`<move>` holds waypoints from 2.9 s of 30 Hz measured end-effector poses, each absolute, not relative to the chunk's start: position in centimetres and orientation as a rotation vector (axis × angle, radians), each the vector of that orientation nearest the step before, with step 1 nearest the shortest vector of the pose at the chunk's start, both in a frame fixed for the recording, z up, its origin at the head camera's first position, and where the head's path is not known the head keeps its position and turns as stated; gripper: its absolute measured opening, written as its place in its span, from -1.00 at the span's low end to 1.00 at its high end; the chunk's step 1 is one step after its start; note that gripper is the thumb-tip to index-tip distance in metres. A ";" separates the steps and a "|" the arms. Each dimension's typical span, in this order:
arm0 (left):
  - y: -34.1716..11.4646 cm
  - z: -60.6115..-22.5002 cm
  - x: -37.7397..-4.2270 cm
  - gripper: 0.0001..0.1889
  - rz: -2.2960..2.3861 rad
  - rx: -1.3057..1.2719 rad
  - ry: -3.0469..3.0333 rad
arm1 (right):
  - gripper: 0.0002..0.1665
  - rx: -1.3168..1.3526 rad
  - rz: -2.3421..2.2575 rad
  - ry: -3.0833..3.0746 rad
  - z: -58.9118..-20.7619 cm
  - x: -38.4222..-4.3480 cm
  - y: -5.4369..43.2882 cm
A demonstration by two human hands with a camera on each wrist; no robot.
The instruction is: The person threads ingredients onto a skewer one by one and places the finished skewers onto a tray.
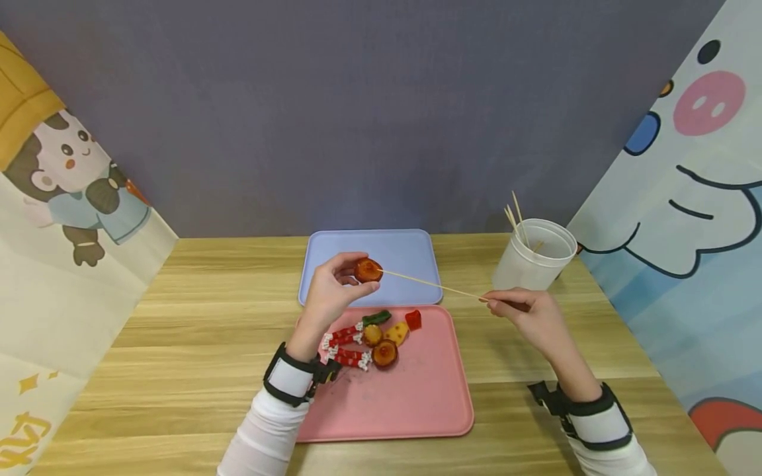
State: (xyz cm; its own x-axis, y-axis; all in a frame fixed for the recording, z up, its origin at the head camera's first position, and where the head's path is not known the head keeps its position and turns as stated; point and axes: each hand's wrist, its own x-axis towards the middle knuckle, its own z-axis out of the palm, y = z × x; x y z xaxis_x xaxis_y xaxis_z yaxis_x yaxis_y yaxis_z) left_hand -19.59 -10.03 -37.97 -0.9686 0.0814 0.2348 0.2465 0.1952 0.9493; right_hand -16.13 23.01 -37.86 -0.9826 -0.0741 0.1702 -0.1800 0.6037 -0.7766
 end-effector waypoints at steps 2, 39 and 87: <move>-9.9 -38.0 -19.6 -0.48 -1.895 -0.316 -2.328 | -0.77 0.213 1.337 -2.707 -37.9 -16.2 23.0; -9.1 -38.4 -19.5 -0.49 -1.899 -0.312 -2.337 | -0.77 0.430 1.521 -2.647 -39.1 -16.6 22.6; -4.5 -38.7 -17.5 -0.45 -2.205 -0.457 -2.312 | -0.70 0.544 1.985 -2.520 -40.0 -15.6 19.6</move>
